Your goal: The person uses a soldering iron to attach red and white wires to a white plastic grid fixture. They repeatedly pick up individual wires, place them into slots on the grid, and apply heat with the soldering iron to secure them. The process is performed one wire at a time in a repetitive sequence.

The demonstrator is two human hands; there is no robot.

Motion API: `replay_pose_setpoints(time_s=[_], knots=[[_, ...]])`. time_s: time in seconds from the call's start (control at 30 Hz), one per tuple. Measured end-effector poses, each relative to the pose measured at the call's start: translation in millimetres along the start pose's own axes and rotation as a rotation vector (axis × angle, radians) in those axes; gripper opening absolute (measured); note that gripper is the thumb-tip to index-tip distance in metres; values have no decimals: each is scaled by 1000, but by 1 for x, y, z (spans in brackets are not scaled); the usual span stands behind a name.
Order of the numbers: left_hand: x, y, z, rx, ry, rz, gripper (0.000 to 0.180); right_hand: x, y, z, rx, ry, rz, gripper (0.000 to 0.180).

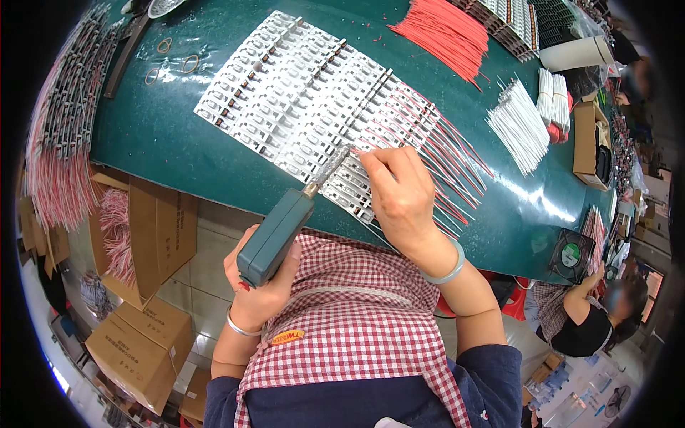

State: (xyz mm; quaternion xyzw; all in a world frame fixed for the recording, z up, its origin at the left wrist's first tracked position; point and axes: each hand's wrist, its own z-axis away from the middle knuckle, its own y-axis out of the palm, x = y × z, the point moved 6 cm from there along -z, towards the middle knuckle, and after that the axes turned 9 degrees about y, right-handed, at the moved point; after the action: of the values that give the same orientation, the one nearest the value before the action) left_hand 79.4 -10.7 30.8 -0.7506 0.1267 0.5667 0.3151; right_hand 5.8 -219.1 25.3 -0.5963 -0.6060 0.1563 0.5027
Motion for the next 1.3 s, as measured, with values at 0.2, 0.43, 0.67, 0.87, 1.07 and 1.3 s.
replay_pose_setpoints(time_s=[0.2, 0.43, 0.67, 0.87, 1.07, 1.3], knots=[[-1, 1, 0, 27, 11, -50, 18, 7, -2, -2, 24, -41, 73, 24], [4, -3, 7, -36, 11, 13, 21, 8, -2, -2, 30, -46, 85, 21], [6, -8, 13, -37, -34, 31, 27, 7, 0, -1, 10, -57, 91, 21], [10, -10, 18, -28, -106, 66, 29, 9, -2, 0, -36, -64, 89, 24], [6, -10, 16, -20, 26, 10, 27, 15, -4, 6, -31, -40, 45, 27], [7, -8, 17, 3, 18, 4, 22, 15, -1, 9, -24, -54, 57, 26]])
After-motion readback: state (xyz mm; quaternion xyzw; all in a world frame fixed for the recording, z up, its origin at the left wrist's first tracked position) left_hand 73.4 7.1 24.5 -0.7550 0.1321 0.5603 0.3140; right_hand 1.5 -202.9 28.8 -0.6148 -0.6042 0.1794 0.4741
